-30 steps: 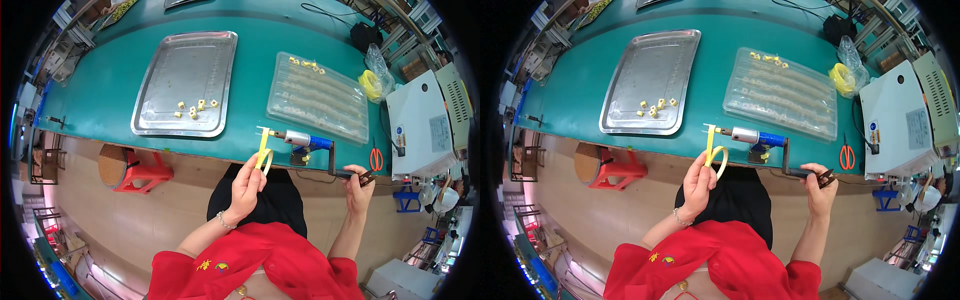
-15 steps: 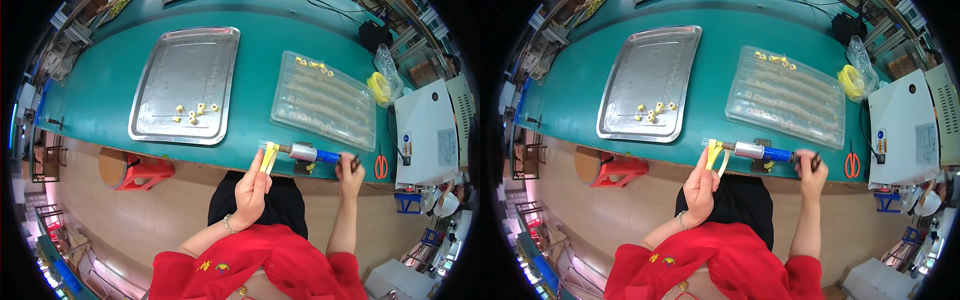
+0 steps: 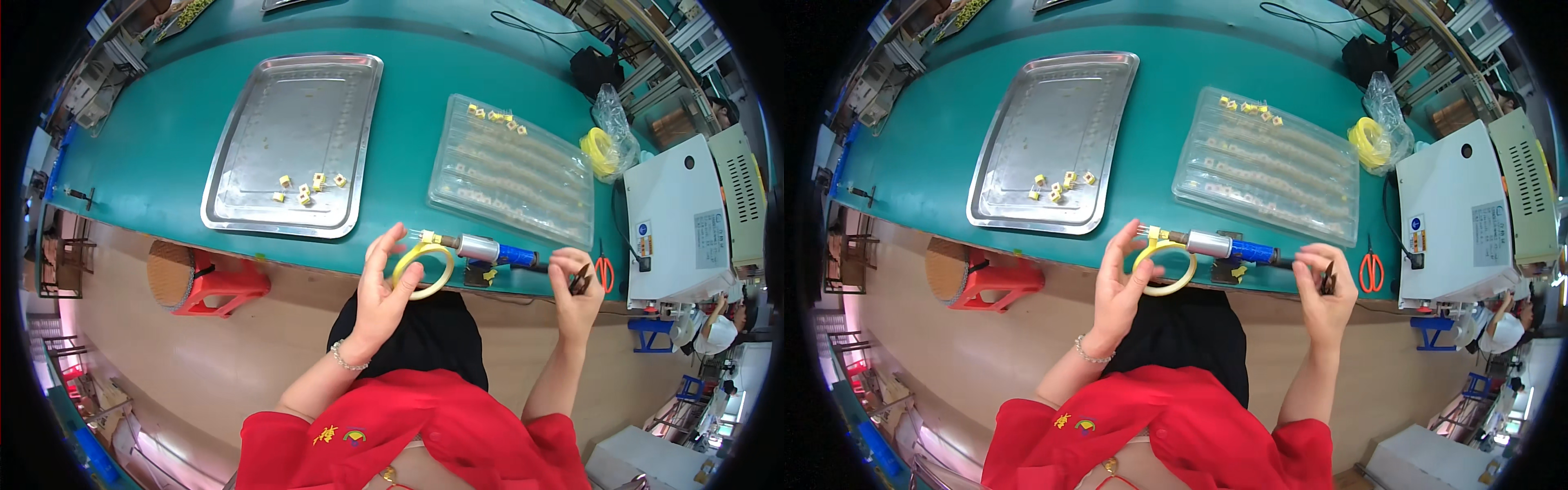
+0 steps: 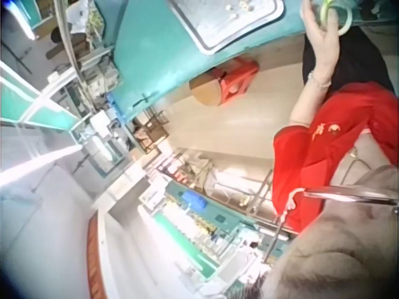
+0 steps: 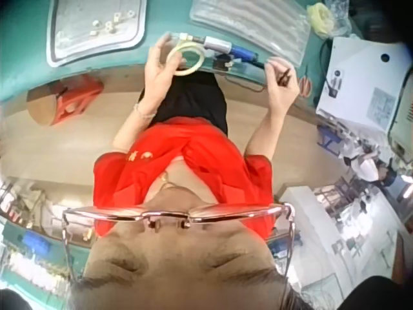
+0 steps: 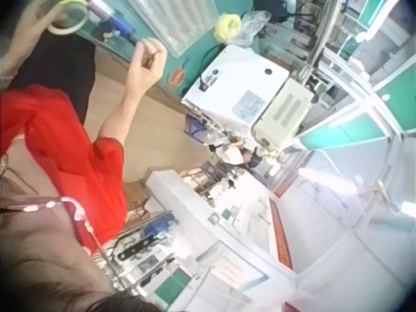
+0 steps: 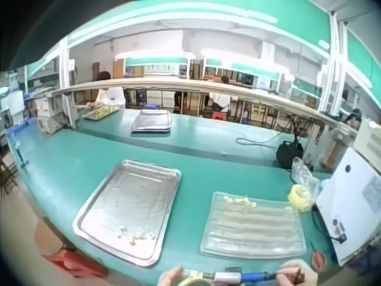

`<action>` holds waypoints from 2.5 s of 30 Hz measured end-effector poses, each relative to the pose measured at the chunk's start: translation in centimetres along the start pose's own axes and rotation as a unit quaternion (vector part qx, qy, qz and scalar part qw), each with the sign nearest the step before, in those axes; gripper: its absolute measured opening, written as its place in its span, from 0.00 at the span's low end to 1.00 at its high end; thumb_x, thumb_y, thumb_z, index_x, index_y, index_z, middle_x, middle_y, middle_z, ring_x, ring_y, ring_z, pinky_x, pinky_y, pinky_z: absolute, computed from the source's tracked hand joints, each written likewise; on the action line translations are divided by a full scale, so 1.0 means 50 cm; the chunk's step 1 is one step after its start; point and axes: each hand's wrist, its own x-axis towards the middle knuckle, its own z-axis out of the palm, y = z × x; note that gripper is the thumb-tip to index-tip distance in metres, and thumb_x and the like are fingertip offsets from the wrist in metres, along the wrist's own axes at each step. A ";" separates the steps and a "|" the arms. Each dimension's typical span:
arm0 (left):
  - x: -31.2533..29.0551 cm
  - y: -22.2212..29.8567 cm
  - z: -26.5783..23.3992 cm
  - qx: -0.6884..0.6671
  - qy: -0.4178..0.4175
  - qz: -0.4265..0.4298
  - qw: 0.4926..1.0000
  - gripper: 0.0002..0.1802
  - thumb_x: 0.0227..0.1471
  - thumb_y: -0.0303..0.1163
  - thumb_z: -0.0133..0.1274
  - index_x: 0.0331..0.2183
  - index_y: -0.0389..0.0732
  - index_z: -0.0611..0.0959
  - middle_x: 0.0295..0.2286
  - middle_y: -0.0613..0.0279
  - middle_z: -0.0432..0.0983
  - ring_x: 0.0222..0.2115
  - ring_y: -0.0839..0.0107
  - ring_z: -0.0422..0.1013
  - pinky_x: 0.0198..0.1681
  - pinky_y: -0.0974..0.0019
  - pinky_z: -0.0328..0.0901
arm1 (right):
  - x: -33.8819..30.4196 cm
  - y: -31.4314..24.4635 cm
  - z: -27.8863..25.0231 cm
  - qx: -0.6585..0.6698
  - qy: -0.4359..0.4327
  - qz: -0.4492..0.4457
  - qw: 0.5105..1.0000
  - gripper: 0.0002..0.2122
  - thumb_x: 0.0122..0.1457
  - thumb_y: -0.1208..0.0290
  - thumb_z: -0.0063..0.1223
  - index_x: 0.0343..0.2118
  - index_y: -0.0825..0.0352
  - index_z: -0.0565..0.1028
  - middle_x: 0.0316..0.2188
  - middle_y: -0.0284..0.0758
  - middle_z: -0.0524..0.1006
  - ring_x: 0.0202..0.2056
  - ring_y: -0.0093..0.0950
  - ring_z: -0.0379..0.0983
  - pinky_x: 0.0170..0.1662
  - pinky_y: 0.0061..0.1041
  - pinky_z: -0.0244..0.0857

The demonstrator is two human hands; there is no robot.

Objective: The person wraps adhesive tape around electronic components by hand and using a manual winding tool, then cuts the tape with snips.

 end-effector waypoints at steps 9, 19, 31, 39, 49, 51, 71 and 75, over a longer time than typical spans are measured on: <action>0.057 0.016 -0.010 -0.038 -0.105 0.030 0.993 0.21 0.49 0.24 0.53 0.47 0.37 0.72 0.42 0.60 0.70 0.41 0.76 0.66 0.42 0.73 0.66 | 0.155 -0.140 0.146 0.046 -0.366 -0.147 0.918 0.09 0.41 0.84 0.59 0.29 0.69 0.77 0.26 0.33 0.74 0.27 0.21 0.69 0.26 0.17 0.61; 0.068 -0.007 -0.007 -0.027 -0.079 0.069 0.994 0.10 0.50 0.22 0.51 0.38 0.36 0.76 0.36 0.64 0.70 0.36 0.78 0.67 0.37 0.75 0.65 | 0.194 -0.107 0.196 0.009 -0.459 -0.203 0.865 0.08 0.41 0.80 0.61 0.27 0.69 0.76 0.24 0.35 0.74 0.27 0.29 0.70 0.28 0.25 0.64; 0.071 -0.026 -0.010 -0.021 -0.075 0.078 0.994 0.09 0.50 0.21 0.51 0.37 0.35 0.76 0.36 0.61 0.70 0.35 0.76 0.69 0.37 0.75 0.64 | 0.182 -0.095 0.205 -0.001 -0.441 -0.192 0.876 0.07 0.42 0.82 0.60 0.26 0.71 0.75 0.23 0.35 0.74 0.25 0.28 0.69 0.26 0.22 0.62; 0.070 -0.016 -0.006 -0.053 -0.073 0.068 0.994 0.10 0.49 0.22 0.51 0.37 0.36 0.76 0.35 0.61 0.71 0.34 0.77 0.69 0.36 0.76 0.64 | 0.179 -0.110 0.195 0.096 -0.476 0.033 0.874 0.05 0.45 0.82 0.59 0.27 0.72 0.77 0.25 0.32 0.73 0.24 0.17 0.66 0.25 0.16 0.58; 0.068 -0.025 -0.010 -0.037 -0.068 0.078 0.994 0.09 0.50 0.22 0.51 0.37 0.36 0.76 0.34 0.63 0.72 0.31 0.79 0.70 0.30 0.78 0.63 | 0.160 -0.121 0.195 0.056 -0.443 0.031 0.894 0.03 0.45 0.81 0.58 0.25 0.71 0.76 0.25 0.30 0.72 0.22 0.12 0.60 0.23 0.13 0.51; 0.067 -0.025 -0.014 -0.020 -0.096 0.073 0.993 0.11 0.51 0.20 0.49 0.39 0.32 0.73 0.38 0.57 0.72 0.37 0.75 0.70 0.37 0.75 0.66 | 0.157 -0.123 0.197 0.061 -0.430 0.040 0.900 0.03 0.45 0.81 0.58 0.24 0.71 0.76 0.25 0.29 0.72 0.21 0.12 0.58 0.23 0.13 0.50; 0.068 -0.022 -0.005 -0.031 -0.063 0.090 0.993 0.09 0.50 0.23 0.51 0.37 0.35 0.76 0.32 0.64 0.74 0.29 0.82 0.69 0.28 0.80 0.62 | 0.182 -0.139 0.208 -0.007 -0.469 0.172 0.866 0.02 0.43 0.80 0.57 0.20 0.70 0.75 0.20 0.25 0.70 0.19 0.10 0.55 0.21 0.13 0.47; 0.064 -0.017 -0.004 -0.033 -0.066 0.076 0.994 0.11 0.50 0.23 0.51 0.38 0.34 0.75 0.34 0.64 0.73 0.32 0.81 0.69 0.31 0.78 0.64 | 0.183 -0.147 0.204 -0.014 -0.473 0.183 0.862 0.03 0.43 0.78 0.59 0.22 0.69 0.75 0.20 0.24 0.69 0.18 0.10 0.57 0.21 0.14 0.50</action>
